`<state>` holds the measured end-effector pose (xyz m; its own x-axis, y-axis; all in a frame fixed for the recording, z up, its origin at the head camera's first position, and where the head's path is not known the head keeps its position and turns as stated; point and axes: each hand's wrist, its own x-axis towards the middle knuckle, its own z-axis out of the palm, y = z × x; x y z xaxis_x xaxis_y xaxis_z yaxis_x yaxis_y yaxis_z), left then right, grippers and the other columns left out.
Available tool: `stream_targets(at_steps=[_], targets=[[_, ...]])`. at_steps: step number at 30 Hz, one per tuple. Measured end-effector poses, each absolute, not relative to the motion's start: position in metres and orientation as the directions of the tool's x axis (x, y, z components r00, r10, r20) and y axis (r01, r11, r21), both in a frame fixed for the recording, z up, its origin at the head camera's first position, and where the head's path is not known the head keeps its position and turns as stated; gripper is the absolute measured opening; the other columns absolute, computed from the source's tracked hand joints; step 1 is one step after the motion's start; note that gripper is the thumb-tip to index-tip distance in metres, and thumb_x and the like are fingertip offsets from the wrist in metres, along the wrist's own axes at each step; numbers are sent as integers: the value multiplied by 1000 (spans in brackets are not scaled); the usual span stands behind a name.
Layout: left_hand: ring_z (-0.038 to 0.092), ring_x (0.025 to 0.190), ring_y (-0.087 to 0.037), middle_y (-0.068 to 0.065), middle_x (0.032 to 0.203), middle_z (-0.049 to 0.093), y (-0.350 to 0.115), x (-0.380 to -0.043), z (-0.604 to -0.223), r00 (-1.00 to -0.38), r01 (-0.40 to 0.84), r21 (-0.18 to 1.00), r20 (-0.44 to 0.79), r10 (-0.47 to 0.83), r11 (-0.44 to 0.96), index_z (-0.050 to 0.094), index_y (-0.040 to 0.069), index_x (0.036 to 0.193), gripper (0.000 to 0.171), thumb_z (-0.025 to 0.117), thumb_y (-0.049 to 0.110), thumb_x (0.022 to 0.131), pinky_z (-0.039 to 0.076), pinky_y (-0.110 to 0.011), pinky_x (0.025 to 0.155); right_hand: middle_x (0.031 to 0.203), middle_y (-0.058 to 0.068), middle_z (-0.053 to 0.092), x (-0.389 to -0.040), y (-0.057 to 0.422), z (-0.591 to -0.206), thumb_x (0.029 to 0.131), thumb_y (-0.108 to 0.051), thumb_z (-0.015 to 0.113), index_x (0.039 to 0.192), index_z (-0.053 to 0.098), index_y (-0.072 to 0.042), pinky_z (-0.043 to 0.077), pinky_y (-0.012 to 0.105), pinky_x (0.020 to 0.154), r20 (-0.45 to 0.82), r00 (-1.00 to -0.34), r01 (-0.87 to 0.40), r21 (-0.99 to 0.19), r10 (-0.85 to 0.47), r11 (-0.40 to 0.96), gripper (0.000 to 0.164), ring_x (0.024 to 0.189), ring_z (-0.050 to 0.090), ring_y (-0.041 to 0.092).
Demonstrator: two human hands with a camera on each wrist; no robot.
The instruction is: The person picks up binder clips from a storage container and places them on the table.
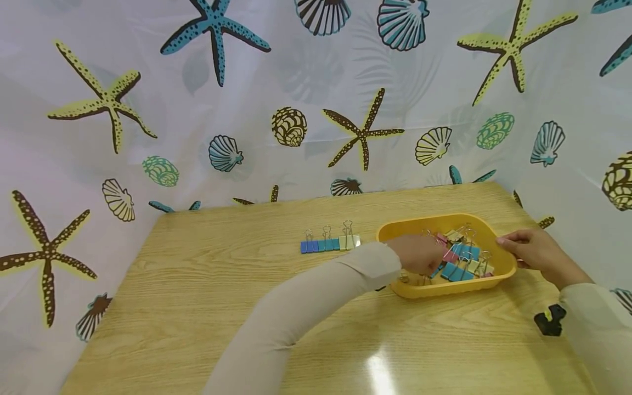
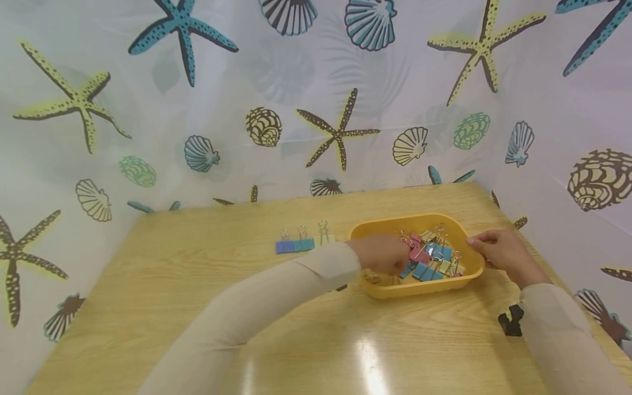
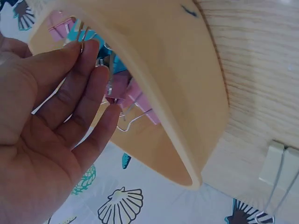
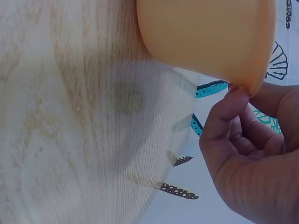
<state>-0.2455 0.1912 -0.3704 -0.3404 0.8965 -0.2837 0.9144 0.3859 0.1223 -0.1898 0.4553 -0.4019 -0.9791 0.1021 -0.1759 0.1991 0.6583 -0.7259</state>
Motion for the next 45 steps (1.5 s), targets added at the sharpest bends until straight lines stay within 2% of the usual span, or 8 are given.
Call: stream_targets(at_steps=[6,10,15,18,23,29,40,45], targets=[[16,54,-9,1,60,21,179,-244,-356,-317,901,254,-168,933,352,34,14,57,42,52,0,92,18,-19,55,85,0,66,-189,455,-400,101,-34,47,124,46,21,55,26,62,-171,-982,184,-728,85,661,60,69,60,4],[22,57,-8,1,63,25,171,-244,-347,-359,892,260,-93,929,371,39,14,60,38,52,1,94,21,-18,57,86,0,65,-189,455,-399,101,-35,46,124,46,21,54,26,63,-172,-981,185,-723,87,666,60,70,59,3],[31,57,-7,4,64,34,155,-248,-342,-446,867,238,-21,895,438,46,16,67,31,58,10,95,25,-19,55,87,1,65,-190,454,-401,102,-33,44,124,46,21,54,26,63,-177,-981,187,-725,82,663,59,70,59,4],[41,56,-4,6,65,46,142,-252,-341,-481,848,254,-1,877,465,58,15,72,24,59,14,96,31,-16,54,87,0,65,-191,454,-402,102,-33,44,125,45,21,55,26,63,-181,-980,190,-728,82,659,58,70,59,4],[54,64,-3,6,80,66,116,-262,-339,-518,821,295,22,855,489,74,11,90,15,61,16,95,43,-15,62,86,0,65,-191,453,-401,102,-33,44,125,45,21,55,26,63,-177,-981,188,-727,84,660,59,70,59,5],[59,72,-6,2,90,69,84,-273,-340,-557,792,336,56,828,510,72,9,98,15,59,16,97,48,-19,71,87,1,65,-190,452,-399,102,-33,44,125,44,21,55,27,63,-179,-981,185,-727,79,661,59,70,59,5],[60,76,-11,-5,95,69,29,-285,-346,-656,717,377,79,751,587,69,9,97,14,56,15,98,49,-26,75,86,0,64,-188,450,-398,102,-33,45,124,45,21,55,26,63,-178,-980,192,-732,89,653,59,70,59,4],[58,72,-12,-5,92,68,2,-293,-354,-709,672,374,77,701,639,69,9,98,13,57,15,97,50,-28,73,86,0,64,-188,450,-399,102,-32,45,124,45,22,55,26,64,-175,-981,190,-733,89,653,58,70,59,4]])
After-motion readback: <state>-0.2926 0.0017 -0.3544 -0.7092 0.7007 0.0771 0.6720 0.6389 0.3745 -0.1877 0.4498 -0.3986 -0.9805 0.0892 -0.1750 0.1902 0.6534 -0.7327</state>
